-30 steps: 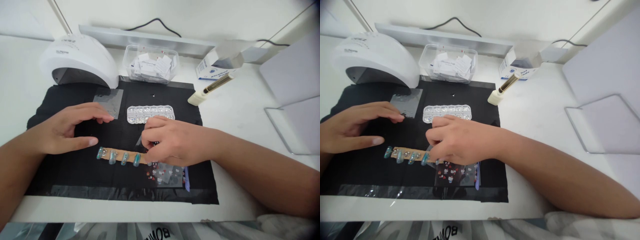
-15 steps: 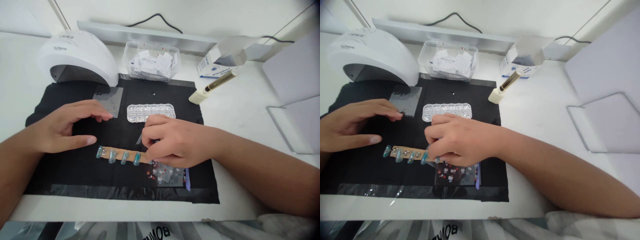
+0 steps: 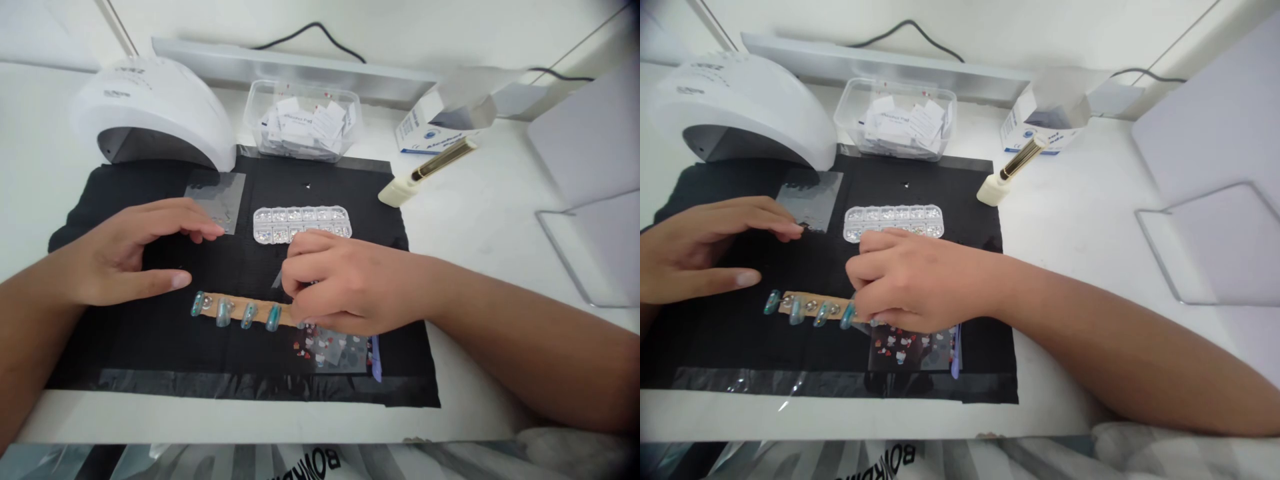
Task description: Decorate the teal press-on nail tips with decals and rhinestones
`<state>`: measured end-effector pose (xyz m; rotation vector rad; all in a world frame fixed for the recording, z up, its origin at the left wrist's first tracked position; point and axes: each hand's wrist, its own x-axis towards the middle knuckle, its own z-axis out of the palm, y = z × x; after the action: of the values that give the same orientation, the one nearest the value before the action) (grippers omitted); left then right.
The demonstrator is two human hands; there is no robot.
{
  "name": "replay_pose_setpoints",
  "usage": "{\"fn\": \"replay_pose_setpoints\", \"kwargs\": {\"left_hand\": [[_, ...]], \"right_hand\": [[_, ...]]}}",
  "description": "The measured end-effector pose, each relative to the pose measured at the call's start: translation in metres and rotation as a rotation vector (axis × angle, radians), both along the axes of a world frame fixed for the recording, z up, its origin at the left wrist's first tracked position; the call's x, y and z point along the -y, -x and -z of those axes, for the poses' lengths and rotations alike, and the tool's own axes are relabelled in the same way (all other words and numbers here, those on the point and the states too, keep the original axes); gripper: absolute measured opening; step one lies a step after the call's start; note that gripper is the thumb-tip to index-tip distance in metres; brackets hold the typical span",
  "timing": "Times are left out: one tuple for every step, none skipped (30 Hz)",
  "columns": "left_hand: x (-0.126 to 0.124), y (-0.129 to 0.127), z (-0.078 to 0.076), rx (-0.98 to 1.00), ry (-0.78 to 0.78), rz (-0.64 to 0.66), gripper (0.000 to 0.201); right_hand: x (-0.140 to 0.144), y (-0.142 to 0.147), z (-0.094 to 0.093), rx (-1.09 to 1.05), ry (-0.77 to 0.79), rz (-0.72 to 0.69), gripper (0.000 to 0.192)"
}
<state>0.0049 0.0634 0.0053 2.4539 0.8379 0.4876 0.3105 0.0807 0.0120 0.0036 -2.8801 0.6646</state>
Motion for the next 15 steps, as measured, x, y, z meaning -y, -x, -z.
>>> {"fn": "replay_pose_setpoints", "kwargs": {"left_hand": [[0.0000, 0.0000, -0.0001, -0.001, 0.000, 0.002, 0.037], [-0.0002, 0.0000, 0.0000, -0.002, 0.000, 0.005, 0.036], [-0.0005, 0.0001, 0.0001, -0.001, -0.001, 0.008, 0.036], [-0.0008, 0.0002, 0.0005, 0.003, -0.008, 0.010, 0.036], [-0.0013, 0.0003, 0.0010, 0.009, -0.018, 0.016, 0.036], [-0.0018, 0.0005, 0.0016, 0.019, -0.032, 0.024, 0.036], [-0.0024, 0.0007, 0.0022, 0.029, -0.046, 0.034, 0.036], [-0.0029, 0.0009, 0.0027, 0.037, -0.056, 0.045, 0.036], [-0.0034, 0.0011, 0.0031, 0.044, -0.065, 0.054, 0.036], [-0.0039, 0.0011, 0.0033, 0.051, -0.070, 0.062, 0.036], [-0.0043, 0.0011, 0.0034, 0.051, -0.069, 0.067, 0.036], [-0.0045, 0.0010, 0.0033, 0.052, -0.071, 0.070, 0.036], [-0.0047, 0.0009, 0.0032, 0.051, -0.073, 0.073, 0.036], [-0.0047, 0.0008, 0.0029, 0.049, -0.075, 0.073, 0.036], [-0.0046, 0.0007, 0.0027, 0.046, -0.078, 0.070, 0.036]], "right_hand": [[-0.0001, 0.0000, -0.0001, 0.000, -0.002, 0.002, 0.022], [-0.0001, -0.0001, -0.0001, 0.000, -0.004, 0.003, 0.022], [-0.0001, -0.0001, 0.0000, 0.001, -0.008, 0.005, 0.022], [0.0001, -0.0001, 0.0001, 0.001, -0.013, 0.008, 0.022], [0.0003, 0.0000, 0.0002, -0.002, -0.019, 0.011, 0.022], [0.0006, 0.0001, 0.0004, -0.005, -0.024, 0.015, 0.023], [0.0008, 0.0001, 0.0005, -0.007, -0.030, 0.019, 0.023], [0.0011, 0.0002, 0.0006, -0.008, -0.035, 0.022, 0.023], [0.0013, 0.0002, 0.0006, -0.008, -0.038, 0.023, 0.023], [0.0014, 0.0002, 0.0005, -0.006, -0.044, 0.024, 0.024], [0.0015, 0.0002, 0.0004, -0.003, -0.053, 0.024, 0.024], [0.0015, 0.0003, 0.0003, 0.000, -0.066, 0.026, 0.026], [0.0015, 0.0003, 0.0002, 0.003, -0.083, 0.027, 0.027], [0.0015, 0.0004, 0.0002, 0.004, -0.102, 0.028, 0.029], [0.0015, 0.0006, 0.0002, 0.004, -0.120, 0.028, 0.030]]}}
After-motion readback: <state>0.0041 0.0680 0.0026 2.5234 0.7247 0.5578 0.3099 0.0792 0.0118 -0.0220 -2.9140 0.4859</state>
